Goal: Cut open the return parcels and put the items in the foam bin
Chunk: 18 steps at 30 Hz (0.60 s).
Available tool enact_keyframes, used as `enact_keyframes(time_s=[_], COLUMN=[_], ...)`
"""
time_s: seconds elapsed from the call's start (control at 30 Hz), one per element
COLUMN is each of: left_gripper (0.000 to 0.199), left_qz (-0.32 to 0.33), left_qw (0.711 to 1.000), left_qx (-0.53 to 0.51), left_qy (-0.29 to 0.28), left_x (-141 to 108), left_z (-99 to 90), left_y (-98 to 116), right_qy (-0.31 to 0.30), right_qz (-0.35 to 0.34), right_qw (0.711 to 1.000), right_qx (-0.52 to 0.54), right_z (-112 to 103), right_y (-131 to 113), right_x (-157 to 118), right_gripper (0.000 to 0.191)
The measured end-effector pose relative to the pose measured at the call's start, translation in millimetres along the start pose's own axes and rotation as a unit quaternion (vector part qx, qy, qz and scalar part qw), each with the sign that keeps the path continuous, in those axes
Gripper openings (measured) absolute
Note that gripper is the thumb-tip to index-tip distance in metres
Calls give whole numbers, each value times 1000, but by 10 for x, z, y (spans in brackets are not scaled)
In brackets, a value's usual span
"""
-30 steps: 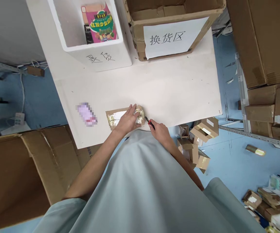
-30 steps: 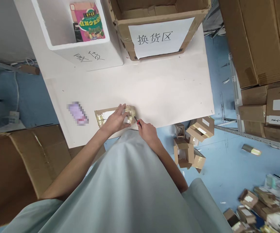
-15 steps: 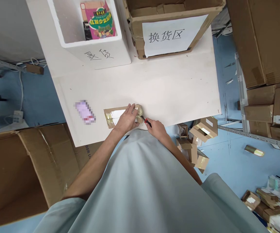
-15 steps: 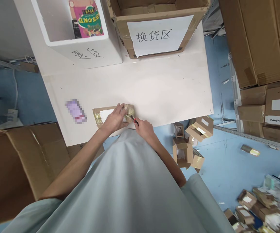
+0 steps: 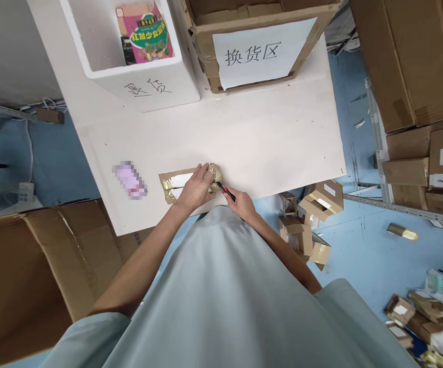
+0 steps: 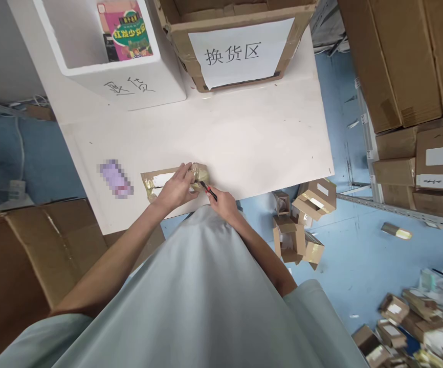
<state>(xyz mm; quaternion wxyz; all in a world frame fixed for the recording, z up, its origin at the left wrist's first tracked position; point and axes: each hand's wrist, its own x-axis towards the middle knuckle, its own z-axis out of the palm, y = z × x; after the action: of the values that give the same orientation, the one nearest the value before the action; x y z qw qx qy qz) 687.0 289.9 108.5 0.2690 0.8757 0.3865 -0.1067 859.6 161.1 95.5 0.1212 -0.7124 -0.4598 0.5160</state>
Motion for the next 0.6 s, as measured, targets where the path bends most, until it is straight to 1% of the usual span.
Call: enact_keyframes(time_s=[0.07, 0.1, 0.2, 0.3, 0.37, 0.47, 0.6], left_gripper=[55, 59, 78, 104, 110, 113, 119], left_qz=[-2, 0, 1, -2, 2, 11, -1], left_qw=[1000, 1000, 1000, 999, 999, 998, 992], left_qx=[-2, -3, 3, 21, 25, 13, -27], left_qy=[6, 8, 18, 30, 35, 57, 120], left_x=[0, 4, 32, 75, 85, 0, -322], left_z=[7, 13, 40, 65, 53, -51, -310], left_y=[-10, -11, 17, 89, 127, 117, -19], right_qy=[26, 26, 15, 45, 64, 81, 128], right_qz=[-9, -11, -4, 16, 22, 21, -1], right_qw=[997, 997, 1000, 994, 991, 985, 974], right_qx=[-70, -73, 15, 93, 118, 151, 188], right_z=[-50, -82, -161, -177, -168, -188, -339], right_y=[-7, 3, 110, 276, 359, 377, 216], right_x=[-38, -62, -129, -145, -130, -124, -200], right_gripper=[46, 45, 43, 43, 43, 47, 57])
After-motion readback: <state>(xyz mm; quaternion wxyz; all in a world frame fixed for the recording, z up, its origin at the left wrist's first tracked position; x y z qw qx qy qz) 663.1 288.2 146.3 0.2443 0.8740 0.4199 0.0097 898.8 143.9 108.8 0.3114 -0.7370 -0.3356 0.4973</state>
